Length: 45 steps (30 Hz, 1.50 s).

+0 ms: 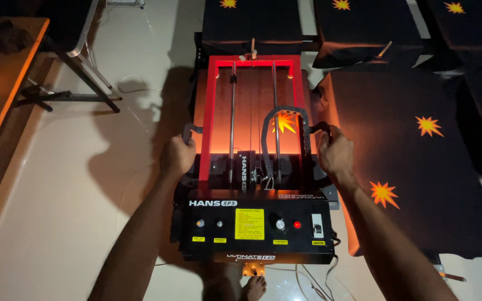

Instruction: The person operates a heat press machine to apply a starburst design onto black t-shirts. They repeatedly lower and lift the heated press onto shirts laid out on tables, moving between different shirts to complete the process.

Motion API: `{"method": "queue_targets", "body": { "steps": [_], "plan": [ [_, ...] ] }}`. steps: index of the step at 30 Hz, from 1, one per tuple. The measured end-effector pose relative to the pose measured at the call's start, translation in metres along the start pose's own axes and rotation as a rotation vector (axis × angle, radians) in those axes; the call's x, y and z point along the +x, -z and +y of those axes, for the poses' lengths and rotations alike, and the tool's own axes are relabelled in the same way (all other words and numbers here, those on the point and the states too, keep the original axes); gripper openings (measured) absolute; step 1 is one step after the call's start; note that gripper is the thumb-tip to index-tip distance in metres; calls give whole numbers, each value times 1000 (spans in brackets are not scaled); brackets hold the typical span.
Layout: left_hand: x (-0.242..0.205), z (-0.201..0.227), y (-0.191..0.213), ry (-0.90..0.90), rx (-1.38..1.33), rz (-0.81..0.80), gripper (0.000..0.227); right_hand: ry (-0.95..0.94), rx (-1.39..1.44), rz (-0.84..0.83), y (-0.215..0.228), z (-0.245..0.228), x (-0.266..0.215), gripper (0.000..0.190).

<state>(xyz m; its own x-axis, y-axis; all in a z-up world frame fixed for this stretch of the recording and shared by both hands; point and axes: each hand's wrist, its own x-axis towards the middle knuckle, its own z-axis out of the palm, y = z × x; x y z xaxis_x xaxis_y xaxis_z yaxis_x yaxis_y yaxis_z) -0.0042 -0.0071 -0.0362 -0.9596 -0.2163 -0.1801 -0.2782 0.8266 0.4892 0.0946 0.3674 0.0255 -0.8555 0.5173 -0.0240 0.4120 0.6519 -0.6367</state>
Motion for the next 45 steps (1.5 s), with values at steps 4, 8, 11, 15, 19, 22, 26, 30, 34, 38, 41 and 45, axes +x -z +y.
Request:
{"method": "queue_targets", "body": {
  "steps": [4, 8, 11, 15, 19, 22, 26, 30, 34, 38, 41, 45],
  "plan": [
    [4, -2, -4, -15, -33, -4, 33, -7, -4, -6, -2, 9, 8, 44],
    [-4, 5, 7, 17, -31, -31, 35, -4, -12, -14, -3, 7, 8, 44],
    [3, 2, 3, 27, -38, -39, 35, 5, -10, -7, -3, 7, 7, 45],
    [11, -4, -9, -5, -32, -45, 34, 30, 0, 12, -7, 15, 11, 43],
    [4, 3, 3, 4, -42, -26, 31, 46, -17, 30, -6, 12, 10, 42],
    [4, 0, 2, -26, -21, -32, 33, 49, -33, 27, -6, 10, 9, 43],
    [-2, 2, 4, -44, -73, -36, 32, 76, -46, 37, -7, 16, 10, 46],
    [8, -7, -7, 5, -58, -13, 30, 88, -35, 13, -2, 9, 4, 50],
    [-4, -1, 6, -39, -163, -10, 29, 108, -1, 24, 0, 4, 0, 40],
    [-4, -2, 5, -81, -131, -7, 31, 99, 3, 31, -9, 26, 12, 33],
    [1, -4, 5, -66, -105, -22, 34, 80, 0, 35, -7, 22, 12, 30],
    [1, -3, 9, -45, -84, -50, 41, 49, -26, -4, 1, 4, 3, 30]
  ]
}}
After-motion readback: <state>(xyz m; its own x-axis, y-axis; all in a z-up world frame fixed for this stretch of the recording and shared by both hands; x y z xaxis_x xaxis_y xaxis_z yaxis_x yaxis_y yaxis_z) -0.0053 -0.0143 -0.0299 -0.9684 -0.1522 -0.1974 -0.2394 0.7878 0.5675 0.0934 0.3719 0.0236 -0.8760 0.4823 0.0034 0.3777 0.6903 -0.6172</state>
